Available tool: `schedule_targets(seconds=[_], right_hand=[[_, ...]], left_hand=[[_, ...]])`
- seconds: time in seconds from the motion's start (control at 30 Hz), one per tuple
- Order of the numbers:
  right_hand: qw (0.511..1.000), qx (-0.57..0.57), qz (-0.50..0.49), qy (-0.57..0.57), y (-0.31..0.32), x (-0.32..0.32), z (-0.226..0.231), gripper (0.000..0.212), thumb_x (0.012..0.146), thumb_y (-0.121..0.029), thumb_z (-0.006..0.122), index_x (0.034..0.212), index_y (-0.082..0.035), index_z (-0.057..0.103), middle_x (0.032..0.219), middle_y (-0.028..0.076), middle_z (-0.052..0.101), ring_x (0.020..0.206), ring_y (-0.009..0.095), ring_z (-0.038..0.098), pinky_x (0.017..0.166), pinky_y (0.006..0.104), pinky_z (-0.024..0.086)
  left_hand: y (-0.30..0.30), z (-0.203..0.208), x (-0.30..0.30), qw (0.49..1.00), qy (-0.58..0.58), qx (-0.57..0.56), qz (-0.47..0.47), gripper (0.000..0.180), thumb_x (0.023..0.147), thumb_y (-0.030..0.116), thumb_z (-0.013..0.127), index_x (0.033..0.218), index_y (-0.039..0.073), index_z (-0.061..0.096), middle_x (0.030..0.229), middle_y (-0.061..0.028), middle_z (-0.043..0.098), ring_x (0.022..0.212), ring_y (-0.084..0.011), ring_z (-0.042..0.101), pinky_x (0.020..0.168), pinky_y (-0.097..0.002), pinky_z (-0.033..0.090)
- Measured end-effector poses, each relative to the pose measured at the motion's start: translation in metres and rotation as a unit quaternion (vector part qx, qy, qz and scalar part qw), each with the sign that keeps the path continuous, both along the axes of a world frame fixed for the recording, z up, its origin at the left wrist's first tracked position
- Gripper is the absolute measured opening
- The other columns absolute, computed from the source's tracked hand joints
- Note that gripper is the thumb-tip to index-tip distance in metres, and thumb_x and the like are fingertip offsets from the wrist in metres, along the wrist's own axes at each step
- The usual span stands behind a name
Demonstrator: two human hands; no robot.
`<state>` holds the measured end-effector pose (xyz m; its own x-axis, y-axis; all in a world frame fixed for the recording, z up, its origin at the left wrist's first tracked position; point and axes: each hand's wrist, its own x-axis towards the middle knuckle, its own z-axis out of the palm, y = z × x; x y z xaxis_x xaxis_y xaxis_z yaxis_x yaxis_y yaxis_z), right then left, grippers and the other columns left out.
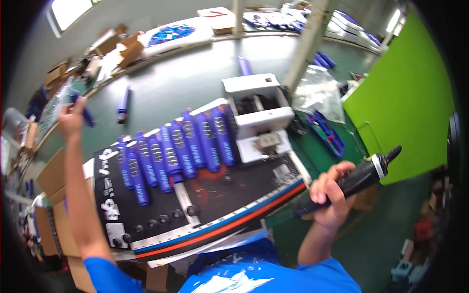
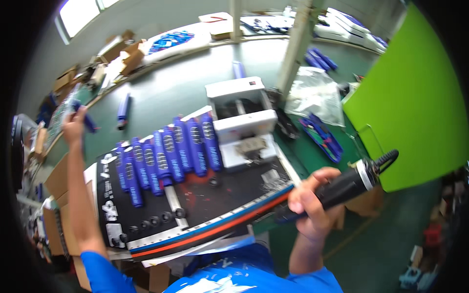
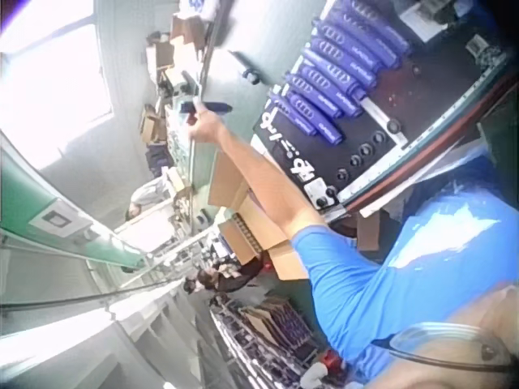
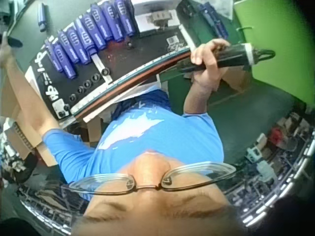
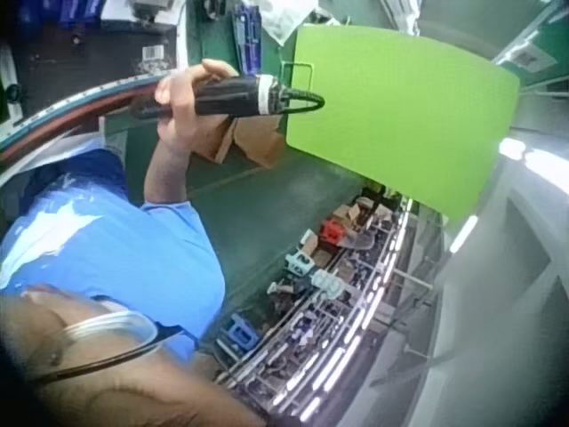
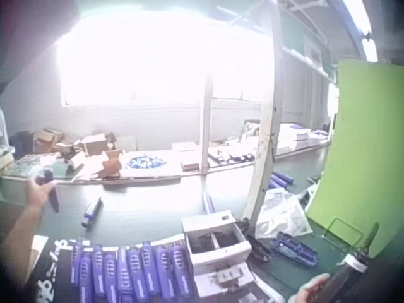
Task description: The person assembles electronic device housings by securing them with screws using a power screwdriver, then organizes the components on an assembly line. Plastic caps are also used in the assembly process.
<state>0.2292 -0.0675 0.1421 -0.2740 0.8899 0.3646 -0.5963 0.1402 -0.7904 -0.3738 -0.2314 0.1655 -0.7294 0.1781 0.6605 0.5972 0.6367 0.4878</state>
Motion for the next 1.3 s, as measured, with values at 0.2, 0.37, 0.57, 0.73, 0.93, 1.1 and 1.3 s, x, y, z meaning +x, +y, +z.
schedule_targets(seconds=[0.2,0.37,0.57,0.73,0.93,1.1,1.3], right_hand=[[0.983,0.144,-0.072,0.085,0.028,-0.043,0.03,0.041,0.086,-0.01,0.067,0.119,0.001,0.046,0.072,0.005,0.052,0.054,0.013,0.051,0.051,0.0274,0.046],[0.974,0.115,-0.196,0.012,0.051,-0.077,0.042,0.035,0.079,0.001,0.075,0.105,0.003,0.053,0.064,0.0,0.057,0.053,0.007,0.053,0.053,0.0228,0.043],[0.963,0.172,-0.186,-0.087,0.053,-0.112,0.04,0.015,0.084,-0.006,0.07,0.089,0.001,0.058,0.063,0.003,0.054,0.049,0.01,0.052,0.047,0.025,0.045],[0.97,0.159,-0.161,-0.088,0.052,-0.113,0.043,0.013,0.085,-0.006,0.068,0.08,0.0,0.058,0.062,0.003,0.054,0.048,0.01,0.052,0.047,0.0251,0.044],[0.976,0.071,-0.172,-0.114,0.024,-0.091,0.031,0.013,0.083,-0.003,0.064,0.087,-0.002,0.052,0.066,0.003,0.051,0.048,0.012,0.051,0.047,0.0269,0.044],[0.998,0.019,-0.023,0.056,0.008,-0.046,0.029,0.022,0.092,-0.025,0.061,0.098,-0.006,0.053,0.072,0.004,0.05,0.054,0.013,0.048,0.051,0.0287,0.042],[0.979,0.015,0.113,0.168,-0.027,-0.024,0.055,0.039,0.093,-0.039,0.06,0.109,-0.005,0.048,0.078,0.005,0.048,0.058,0.015,0.049,0.054,0.0304,0.043]], left_hand=[[-0.053,0.061,0.081,0.878,-0.059,0.365,-0.304,0.052,0.103,0.036,0.04,0.135,-0.004,0.04,0.129,-0.0213,0.055,0.118,-0.0264,0.056,0.105,-0.0406,0.042],[-0.023,0.009,0.284,0.704,-0.282,0.447,-0.475,0.062,0.101,0.055,0.031,0.133,0.003,0.038,0.084,-0.0063,0.046,0.064,-0.0142,0.051,0.055,-0.0261,0.045],[-0.044,-0.042,0.364,0.46,-0.574,0.553,-0.39,0.059,0.103,0.051,0.027,0.141,0.006,0.031,0.083,-0.0108,0.047,0.049,-0.0187,0.052,0.04,-0.0315,0.046],[-0.045,-0.052,0.365,0.441,-0.604,0.521,-0.41,0.053,0.104,0.032,0.026,0.148,0.004,0.022,0.092,-0.0142,0.05,0.064,-0.0203,0.054,0.055,-0.0344,0.051],[-0.039,-0.068,0.365,0.405,-0.588,0.512,-0.478,0.052,0.099,0.026,0.047,0.141,0.005,0.027,0.095,-0.0123,0.045,0.067,-0.0232,0.061,0.064,-0.0395,0.061],[-0.016,-0.067,0.376,0.437,-0.597,0.519,-0.428,0.038,0.097,0.019,0.052,0.127,0.002,0.039,0.094,-0.0085,0.047,0.065,-0.0166,0.057,0.052,-0.0307,0.05],[0.013,-0.06,0.383,0.362,-0.637,0.528,-0.429,0.053,0.102,0.046,0.032,0.13,0.003,0.042,0.085,-0.0103,0.054,0.071,-0.0253,0.059,0.064,-0.0403,0.049]])
